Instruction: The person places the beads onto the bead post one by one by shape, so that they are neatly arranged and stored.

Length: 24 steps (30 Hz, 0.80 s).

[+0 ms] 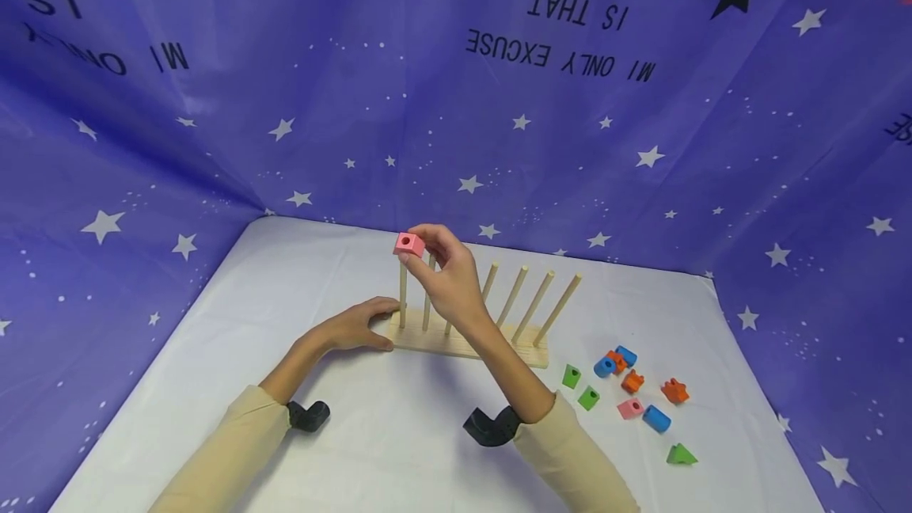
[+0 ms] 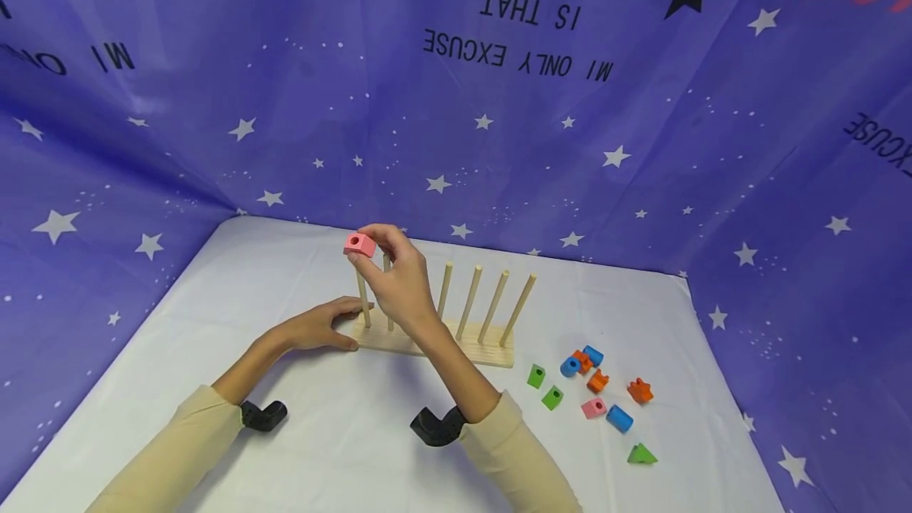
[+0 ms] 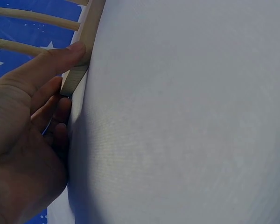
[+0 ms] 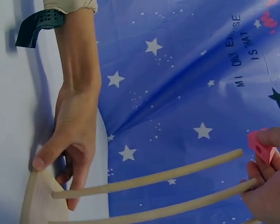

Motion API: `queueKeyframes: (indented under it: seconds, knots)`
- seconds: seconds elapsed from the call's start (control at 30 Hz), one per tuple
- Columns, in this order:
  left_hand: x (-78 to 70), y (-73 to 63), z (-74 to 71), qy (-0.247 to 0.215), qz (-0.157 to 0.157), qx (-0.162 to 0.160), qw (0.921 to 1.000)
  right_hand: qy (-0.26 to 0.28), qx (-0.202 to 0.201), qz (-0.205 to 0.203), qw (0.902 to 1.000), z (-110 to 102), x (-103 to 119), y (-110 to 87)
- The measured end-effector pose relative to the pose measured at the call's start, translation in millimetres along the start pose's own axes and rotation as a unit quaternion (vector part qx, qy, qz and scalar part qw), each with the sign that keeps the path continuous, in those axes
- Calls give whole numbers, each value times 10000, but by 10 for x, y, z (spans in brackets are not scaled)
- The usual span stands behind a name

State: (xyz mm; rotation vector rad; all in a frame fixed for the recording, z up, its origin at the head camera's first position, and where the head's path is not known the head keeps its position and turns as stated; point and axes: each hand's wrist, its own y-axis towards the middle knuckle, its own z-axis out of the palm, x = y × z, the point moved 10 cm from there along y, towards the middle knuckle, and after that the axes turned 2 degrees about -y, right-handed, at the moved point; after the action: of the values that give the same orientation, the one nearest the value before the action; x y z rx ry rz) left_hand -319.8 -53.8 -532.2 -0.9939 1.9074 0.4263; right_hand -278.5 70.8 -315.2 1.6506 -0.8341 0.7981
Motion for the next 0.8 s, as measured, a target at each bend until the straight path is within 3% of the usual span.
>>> queueKeyframes:
  seconds: [0.2,0.53,0.7,0.8]
  knots:
    - [-2,6,10,-19,14,39,10000,-310,-197,137,9992,36,-134,-55]
    - [-6,-15,-11,-82,-30,30,10000,-33,-329,300,9990,141,-355,-127]
    - [-7,6,-4,-1,46,22,10000,210,-447,622,9968,163,-571,-242]
    - [-12,6,-5,55,34,17,10000,90,-439,963,9943,191,-781,-357]
